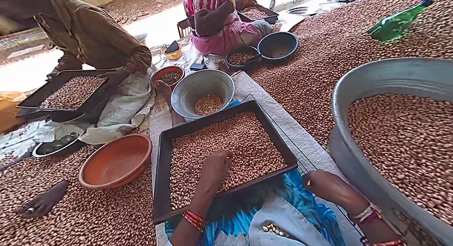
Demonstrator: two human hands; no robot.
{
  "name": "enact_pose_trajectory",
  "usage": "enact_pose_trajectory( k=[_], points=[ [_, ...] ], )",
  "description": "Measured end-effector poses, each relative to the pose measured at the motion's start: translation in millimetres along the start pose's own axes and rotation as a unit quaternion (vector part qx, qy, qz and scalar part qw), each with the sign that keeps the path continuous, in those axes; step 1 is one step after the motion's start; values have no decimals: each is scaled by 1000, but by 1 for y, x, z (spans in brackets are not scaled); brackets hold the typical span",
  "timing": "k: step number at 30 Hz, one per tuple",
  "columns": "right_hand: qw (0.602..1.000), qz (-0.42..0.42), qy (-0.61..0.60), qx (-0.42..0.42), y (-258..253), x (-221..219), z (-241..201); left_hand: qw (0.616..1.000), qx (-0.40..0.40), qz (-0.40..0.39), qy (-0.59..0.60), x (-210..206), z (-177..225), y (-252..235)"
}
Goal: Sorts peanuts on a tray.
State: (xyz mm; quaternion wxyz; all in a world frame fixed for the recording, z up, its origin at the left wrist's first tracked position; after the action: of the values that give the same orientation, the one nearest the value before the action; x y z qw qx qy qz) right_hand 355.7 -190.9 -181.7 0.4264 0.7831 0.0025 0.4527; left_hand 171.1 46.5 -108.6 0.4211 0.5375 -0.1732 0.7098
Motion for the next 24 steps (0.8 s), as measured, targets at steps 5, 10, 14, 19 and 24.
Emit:
enact_pose_trajectory(
  k=[5,10,14,19,24],
  points=[
    [993,-6,-72,98,-33,-37,-8,993,-22,63,96,11,-13,-1],
    [983,26,-147,104,-48,-39,-9,937,-16,39,347,22,-50,25],
    [976,-1,-176,130,-46,-41,-11,990,-18,-24,139,-1,-29,46],
    [977,-76,-117,164,-21,-17,-12,997,-5,-72,29,-13,-12,46],
    [982,180,-59,28,38,70,-26,927,-221,-88,290,20,-2,69]
  ],
)
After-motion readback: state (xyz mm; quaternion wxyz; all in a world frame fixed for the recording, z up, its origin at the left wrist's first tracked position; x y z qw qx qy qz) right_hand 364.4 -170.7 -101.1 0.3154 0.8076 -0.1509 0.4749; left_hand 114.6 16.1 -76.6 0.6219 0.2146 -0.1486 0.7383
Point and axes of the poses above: each hand's wrist, its own y-axis away from the middle knuckle, its own x-axis out of the back of the hand, z = x × y, the point moved 9 cm from there along -y, towards the middle knuckle, and after that the axes turned 3 degrees about z, right-handed, at the moved point
